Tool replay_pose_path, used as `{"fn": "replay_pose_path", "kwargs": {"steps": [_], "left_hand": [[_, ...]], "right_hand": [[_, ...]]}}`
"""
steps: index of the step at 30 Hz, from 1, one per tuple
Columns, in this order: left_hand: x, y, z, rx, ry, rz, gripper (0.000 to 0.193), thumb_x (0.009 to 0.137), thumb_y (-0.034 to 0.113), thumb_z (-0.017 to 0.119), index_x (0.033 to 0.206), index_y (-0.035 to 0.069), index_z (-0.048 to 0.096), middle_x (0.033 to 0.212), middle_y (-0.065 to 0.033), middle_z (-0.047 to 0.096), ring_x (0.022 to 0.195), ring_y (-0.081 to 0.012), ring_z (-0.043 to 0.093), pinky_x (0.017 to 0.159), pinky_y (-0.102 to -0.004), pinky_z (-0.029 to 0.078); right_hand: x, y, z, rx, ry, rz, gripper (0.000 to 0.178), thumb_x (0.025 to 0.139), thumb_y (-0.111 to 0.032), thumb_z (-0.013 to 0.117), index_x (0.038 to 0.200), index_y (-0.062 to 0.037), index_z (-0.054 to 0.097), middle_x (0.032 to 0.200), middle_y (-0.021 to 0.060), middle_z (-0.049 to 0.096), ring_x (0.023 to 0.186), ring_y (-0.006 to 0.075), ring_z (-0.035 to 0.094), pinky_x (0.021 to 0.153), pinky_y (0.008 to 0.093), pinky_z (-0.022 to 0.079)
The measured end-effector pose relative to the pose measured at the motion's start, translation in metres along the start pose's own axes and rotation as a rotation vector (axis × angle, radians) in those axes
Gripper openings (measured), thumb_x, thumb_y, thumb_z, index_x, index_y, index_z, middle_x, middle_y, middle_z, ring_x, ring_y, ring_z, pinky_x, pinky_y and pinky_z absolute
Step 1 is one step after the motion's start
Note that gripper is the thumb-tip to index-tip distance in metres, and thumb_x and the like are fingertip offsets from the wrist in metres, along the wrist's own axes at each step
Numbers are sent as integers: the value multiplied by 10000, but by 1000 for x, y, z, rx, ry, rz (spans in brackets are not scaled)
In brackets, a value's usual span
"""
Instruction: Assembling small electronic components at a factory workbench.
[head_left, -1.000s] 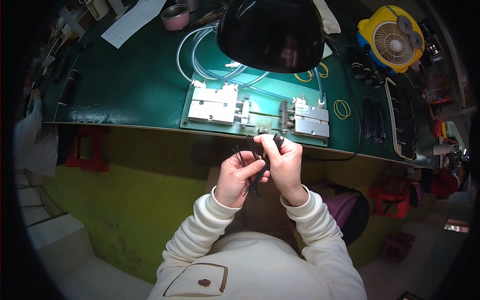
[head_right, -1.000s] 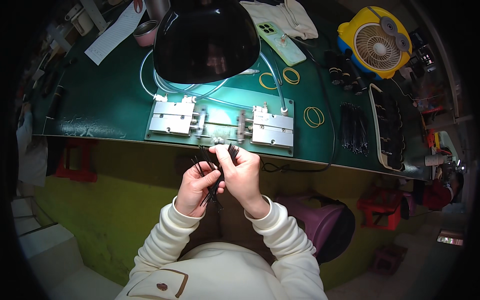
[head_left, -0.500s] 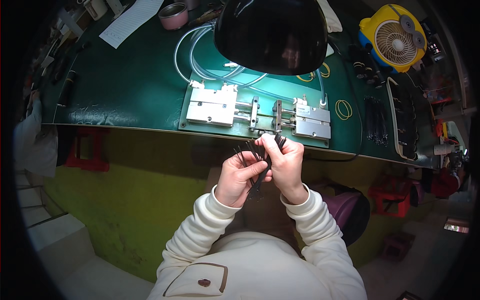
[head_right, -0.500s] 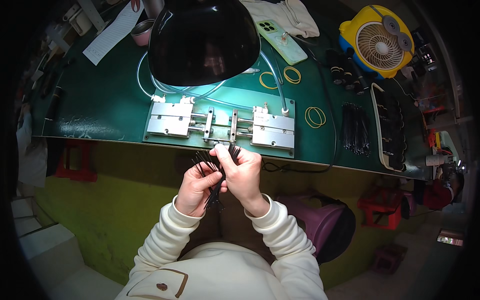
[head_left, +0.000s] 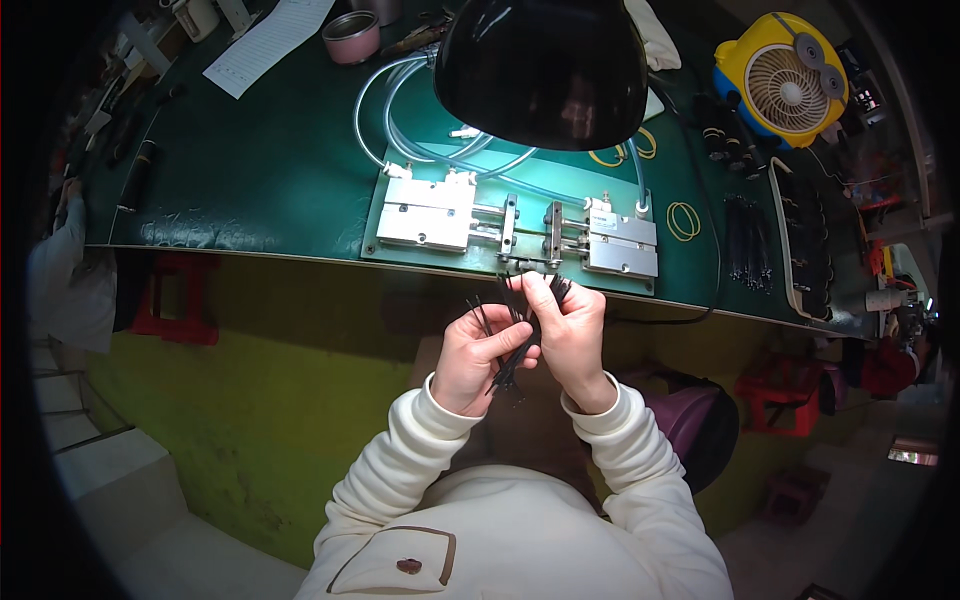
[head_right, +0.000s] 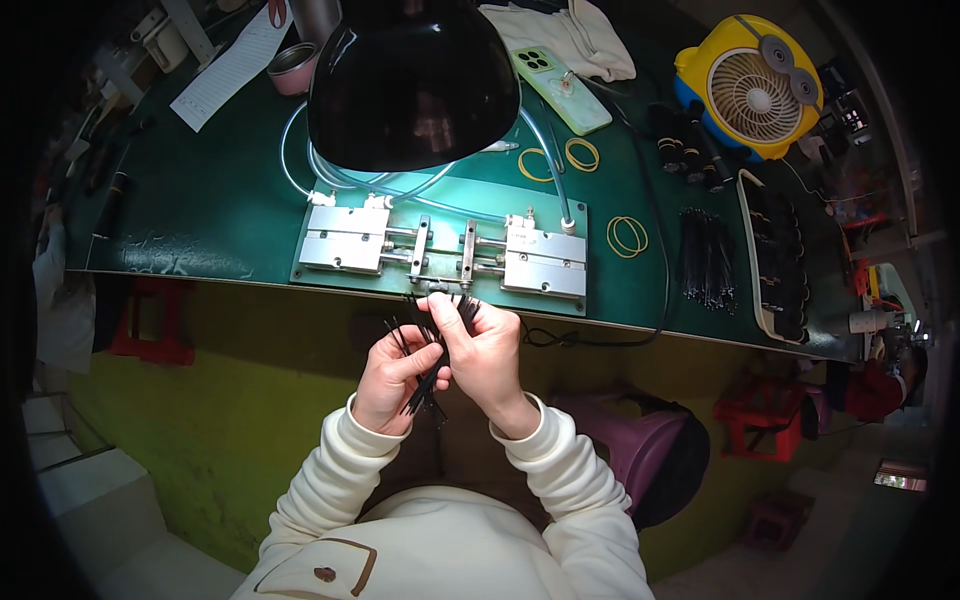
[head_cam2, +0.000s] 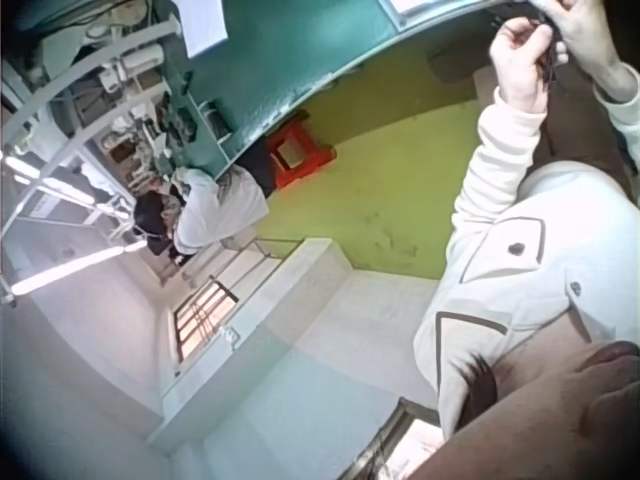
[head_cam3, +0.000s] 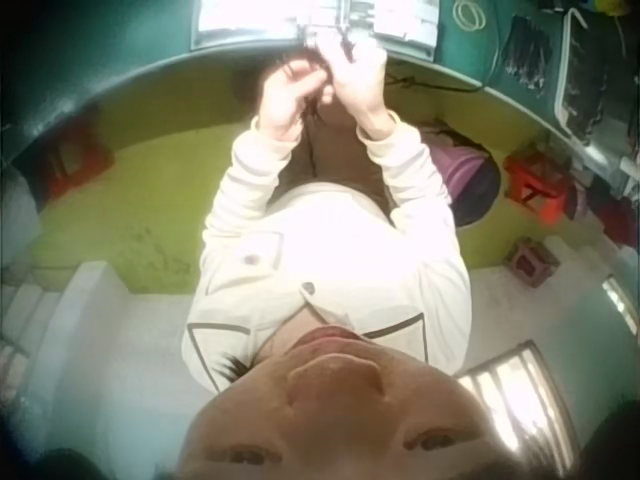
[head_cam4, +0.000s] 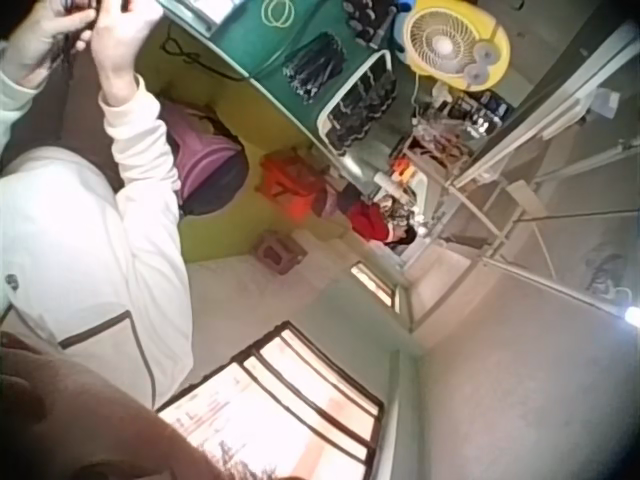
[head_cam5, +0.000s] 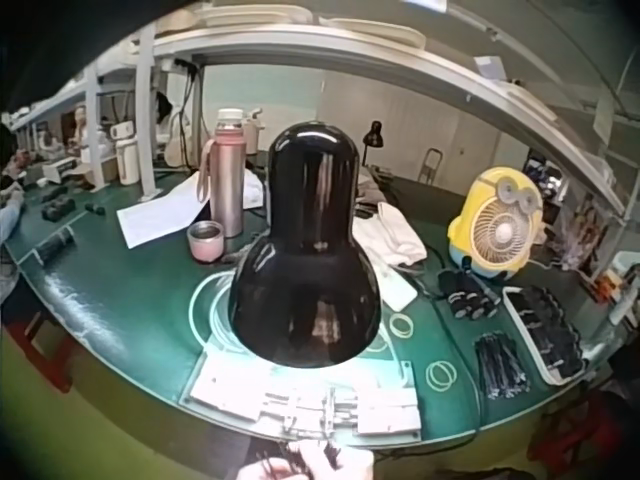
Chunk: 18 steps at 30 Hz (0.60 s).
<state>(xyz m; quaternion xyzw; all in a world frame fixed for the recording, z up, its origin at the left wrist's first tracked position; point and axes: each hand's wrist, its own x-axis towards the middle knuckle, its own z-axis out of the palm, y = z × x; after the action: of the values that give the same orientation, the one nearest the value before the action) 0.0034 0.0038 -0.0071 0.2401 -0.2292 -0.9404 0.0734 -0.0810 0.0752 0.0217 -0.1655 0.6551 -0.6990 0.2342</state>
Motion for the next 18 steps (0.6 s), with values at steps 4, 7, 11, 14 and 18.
{"fn": "replay_pose_path", "kwargs": {"steps": [4, 7, 11, 14, 18], "left_hand": [[1, -1, -1, -7, 15, -3, 83, 762, -9, 553, 841, 11, 535, 737, -81, 587, 600, -157, 594, 540, -256, 518], [1, -1, -1, -11, 20, -1, 88, 760, -14, 553, 842, 12, 535, 738, -83, 588, 600, -159, 595, 543, -258, 519], [2, -2, 0, -17, 13, 5, 93, 757, -23, 552, 842, 11, 534, 744, -86, 589, 614, -162, 597, 558, -263, 522], [4, -3, 1, -26, -17, 4, 94, 756, -28, 552, 840, 10, 533, 749, -88, 590, 628, -164, 599, 570, -268, 523], [5, -3, -1, -47, -39, -6, 87, 755, -29, 553, 833, 5, 533, 760, -87, 589, 648, -166, 600, 588, -279, 524]], "right_hand": [[-1, 1, 1, -31, 0, -28, 191, 815, -146, 534, 753, 13, 620, 481, -3, 509, 344, 32, 416, 303, 176, 305], [1, 2, 0, -55, 12, -31, 185, 813, -139, 534, 758, 13, 624, 485, -6, 513, 358, 27, 417, 314, 177, 308], [5, 8, -1, -72, 41, -33, 180, 804, -131, 541, 740, 15, 626, 497, -9, 524, 387, 16, 418, 339, 177, 318], [7, 12, -2, -71, 56, -78, 182, 798, -130, 547, 724, 15, 627, 503, -12, 530, 409, 10, 419, 359, 177, 325], [8, 11, -3, -45, 52, -40, 189, 793, -137, 555, 702, 12, 628, 512, -14, 537, 428, 9, 421, 379, 175, 331]]}}
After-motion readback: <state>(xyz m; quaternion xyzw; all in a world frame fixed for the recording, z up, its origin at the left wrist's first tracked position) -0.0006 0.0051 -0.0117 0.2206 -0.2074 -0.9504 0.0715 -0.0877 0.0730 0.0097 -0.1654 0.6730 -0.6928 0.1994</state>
